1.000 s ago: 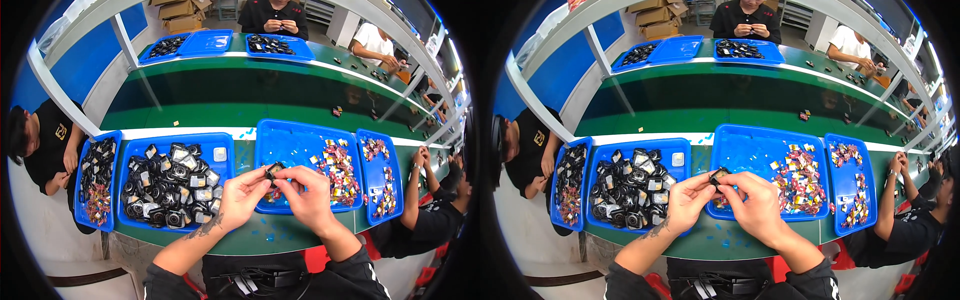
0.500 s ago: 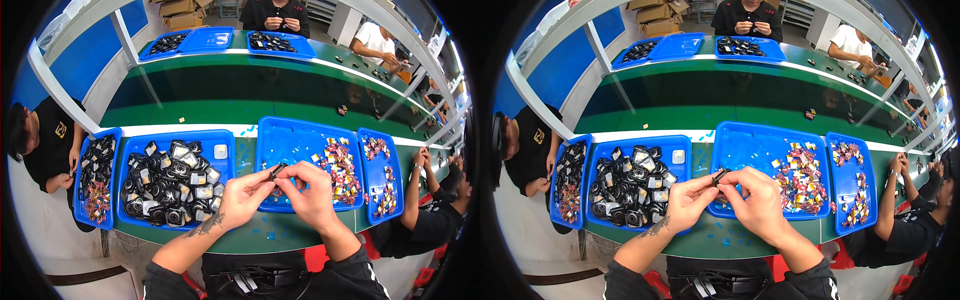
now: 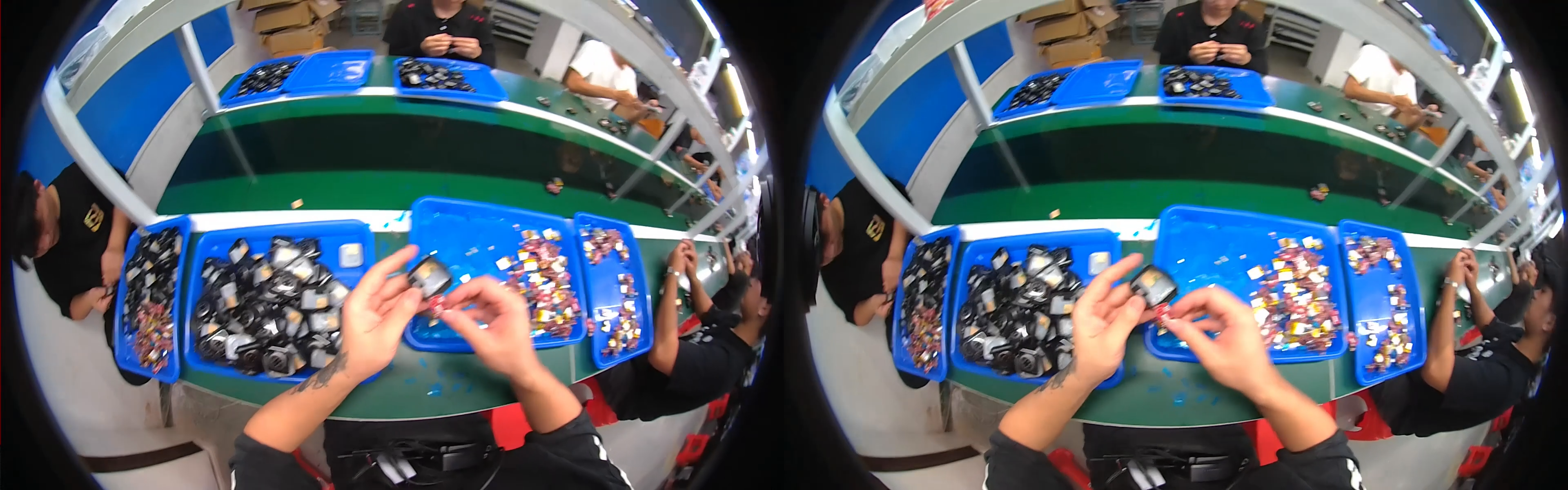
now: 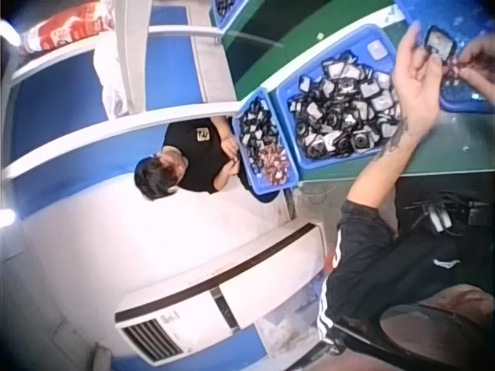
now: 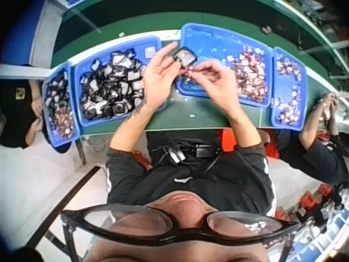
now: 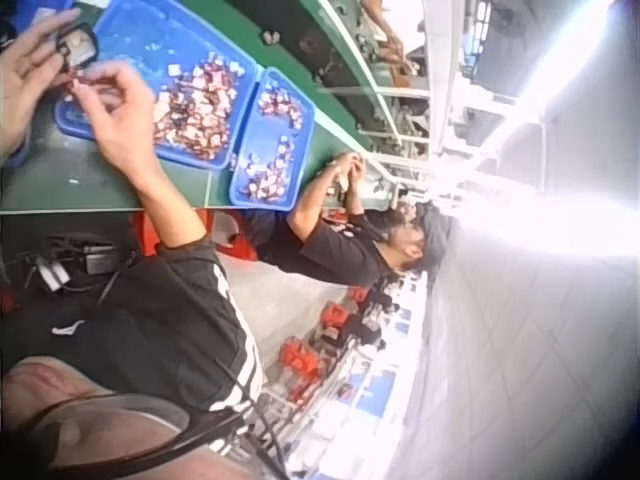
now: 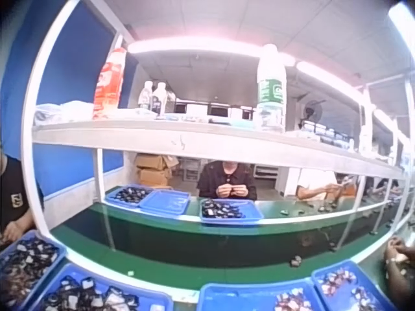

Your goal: The recorder is assembling small electronic housing components on a production line.

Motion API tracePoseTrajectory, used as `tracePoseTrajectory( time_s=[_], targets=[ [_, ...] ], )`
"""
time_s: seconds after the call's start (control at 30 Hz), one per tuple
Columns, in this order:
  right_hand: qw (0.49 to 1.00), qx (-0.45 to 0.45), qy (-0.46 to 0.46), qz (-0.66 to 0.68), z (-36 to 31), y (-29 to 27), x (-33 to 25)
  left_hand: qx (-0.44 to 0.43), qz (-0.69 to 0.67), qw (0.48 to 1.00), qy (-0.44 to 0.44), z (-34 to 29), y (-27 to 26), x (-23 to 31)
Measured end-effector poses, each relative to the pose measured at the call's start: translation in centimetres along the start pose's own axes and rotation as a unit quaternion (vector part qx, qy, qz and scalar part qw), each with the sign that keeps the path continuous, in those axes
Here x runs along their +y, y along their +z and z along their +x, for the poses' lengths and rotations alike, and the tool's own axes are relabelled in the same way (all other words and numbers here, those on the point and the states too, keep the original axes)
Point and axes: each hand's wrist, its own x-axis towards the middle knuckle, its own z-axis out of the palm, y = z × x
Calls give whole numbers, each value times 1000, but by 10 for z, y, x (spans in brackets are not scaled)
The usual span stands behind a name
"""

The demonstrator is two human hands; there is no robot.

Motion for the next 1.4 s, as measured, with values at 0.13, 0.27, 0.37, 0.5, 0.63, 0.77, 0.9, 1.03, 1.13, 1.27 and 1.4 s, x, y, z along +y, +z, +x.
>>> tracePoseTrajectory(
  time_s=[0.13, 0.27, 0.37, 0.5, 0.63, 0.77, 0.9, 1.03, 1.13, 1.27, 1.4],
  targets=[
    [1000, -24, -10, 3, 2, 15, 10, 14, 179, 978, 105, -11, -10, -1],
    [998, -47, 11, 27, 1, 10, 9, -54, 402, 898, 169, -14, -15, 14],
    [996, -68, -7, -48, 1, 0, 1, -62, 413, 894, 166, -11, -7, 13],
    [975, -86, -75, -191, 7, -7, 4, -90, 430, 884, 162, -7, -14, 12],
    [990, -58, -27, -125, 2, -19, -3, -111, 269, 954, -69, 6, -5, 4],
    [992, -78, 84, 51, 4, -18, 2, -89, 189, 974, -88, 1, -14, -5],
    [998, -54, 17, -38, 0, -4, -1, -92, 146, 979, -111, -1, -19, -4],
    [992, 30, -52, -112, -1, 5, 9, -81, 87, 987, -105, -3, -15, -5],
    [991, 65, -72, -95, -1, 14, 15, -65, 67, 993, -76, -5, -14, -5],
    [986, 135, -88, -34, -5, 23, 18, -40, 48, 996, -55, -8, -8, -5],
    [972, 185, -137, -39, -4, 33, 29, -42, 48, 997, -39, -8, -7, -8]
  ],
)
